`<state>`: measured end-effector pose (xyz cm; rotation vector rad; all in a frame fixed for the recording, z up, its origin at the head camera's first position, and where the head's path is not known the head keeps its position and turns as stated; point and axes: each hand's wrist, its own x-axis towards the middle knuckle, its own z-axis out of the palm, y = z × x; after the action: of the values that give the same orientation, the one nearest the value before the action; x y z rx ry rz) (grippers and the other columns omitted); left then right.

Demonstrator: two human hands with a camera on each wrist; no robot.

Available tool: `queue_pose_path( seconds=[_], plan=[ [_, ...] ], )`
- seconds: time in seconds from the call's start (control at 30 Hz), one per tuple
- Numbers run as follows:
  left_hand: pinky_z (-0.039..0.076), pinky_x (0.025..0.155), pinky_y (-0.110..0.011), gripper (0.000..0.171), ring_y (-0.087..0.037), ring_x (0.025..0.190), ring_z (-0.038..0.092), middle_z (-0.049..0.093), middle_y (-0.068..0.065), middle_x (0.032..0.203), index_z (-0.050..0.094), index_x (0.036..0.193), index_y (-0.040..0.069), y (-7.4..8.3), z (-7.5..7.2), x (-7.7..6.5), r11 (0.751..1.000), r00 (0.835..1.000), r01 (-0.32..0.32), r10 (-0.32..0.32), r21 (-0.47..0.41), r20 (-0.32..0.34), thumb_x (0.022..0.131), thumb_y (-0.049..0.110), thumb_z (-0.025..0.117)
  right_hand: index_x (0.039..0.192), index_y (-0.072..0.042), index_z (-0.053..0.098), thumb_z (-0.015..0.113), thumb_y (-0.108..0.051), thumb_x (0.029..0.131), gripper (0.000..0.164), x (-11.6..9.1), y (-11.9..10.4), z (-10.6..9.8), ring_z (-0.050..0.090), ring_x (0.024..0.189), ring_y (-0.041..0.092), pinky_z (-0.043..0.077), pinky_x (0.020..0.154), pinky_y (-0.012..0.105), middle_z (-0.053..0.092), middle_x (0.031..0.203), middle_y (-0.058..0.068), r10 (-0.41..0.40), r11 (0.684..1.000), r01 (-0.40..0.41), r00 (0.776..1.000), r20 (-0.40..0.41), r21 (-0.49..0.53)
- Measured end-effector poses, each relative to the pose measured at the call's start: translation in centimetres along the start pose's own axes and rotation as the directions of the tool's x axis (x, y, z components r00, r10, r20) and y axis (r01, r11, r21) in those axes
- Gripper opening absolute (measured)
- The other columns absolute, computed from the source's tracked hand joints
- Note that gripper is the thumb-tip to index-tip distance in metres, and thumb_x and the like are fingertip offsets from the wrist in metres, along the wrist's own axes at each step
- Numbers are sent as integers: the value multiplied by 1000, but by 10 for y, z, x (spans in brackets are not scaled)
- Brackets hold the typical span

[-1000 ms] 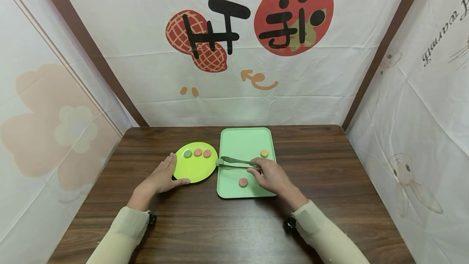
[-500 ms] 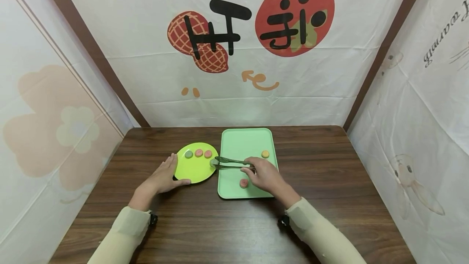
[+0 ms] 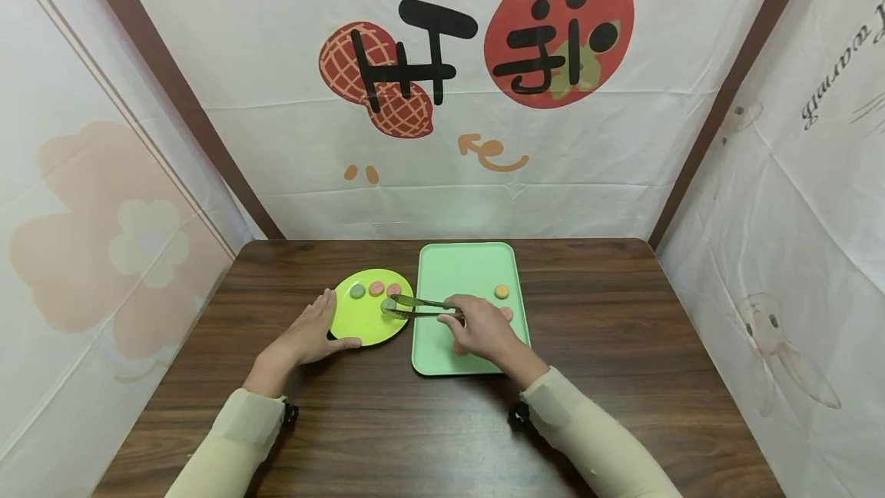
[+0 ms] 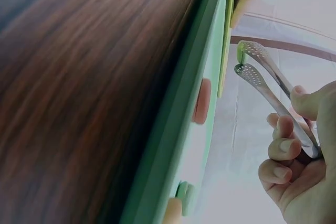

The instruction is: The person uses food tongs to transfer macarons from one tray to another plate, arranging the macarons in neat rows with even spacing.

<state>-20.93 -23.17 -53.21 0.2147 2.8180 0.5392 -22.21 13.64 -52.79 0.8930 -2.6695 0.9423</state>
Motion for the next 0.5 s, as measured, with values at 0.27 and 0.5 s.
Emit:
queue_pose_path(
  seconds=[0.27,0.5],
  plan=[
    [12,134,-56,130,-45,165,6,2,-31,176,2,167,-12,-1,1,1,1000,1000,4,-4,0,3,93,70,72,117,-1,76,74,-27,105,29,11,-6,6,58,71,6,53,64,29,74,92,0,-40,999,39,999,5,21],
    [11,134,-56,131,-45,165,6,1,-31,176,2,167,-12,-1,1,2,1000,1000,5,-5,-4,7,93,71,72,112,-10,76,72,-31,106,22,20,-13,10,56,69,6,52,63,28,70,88,-5,-16,1000,16,999,43,11]
  ],
)
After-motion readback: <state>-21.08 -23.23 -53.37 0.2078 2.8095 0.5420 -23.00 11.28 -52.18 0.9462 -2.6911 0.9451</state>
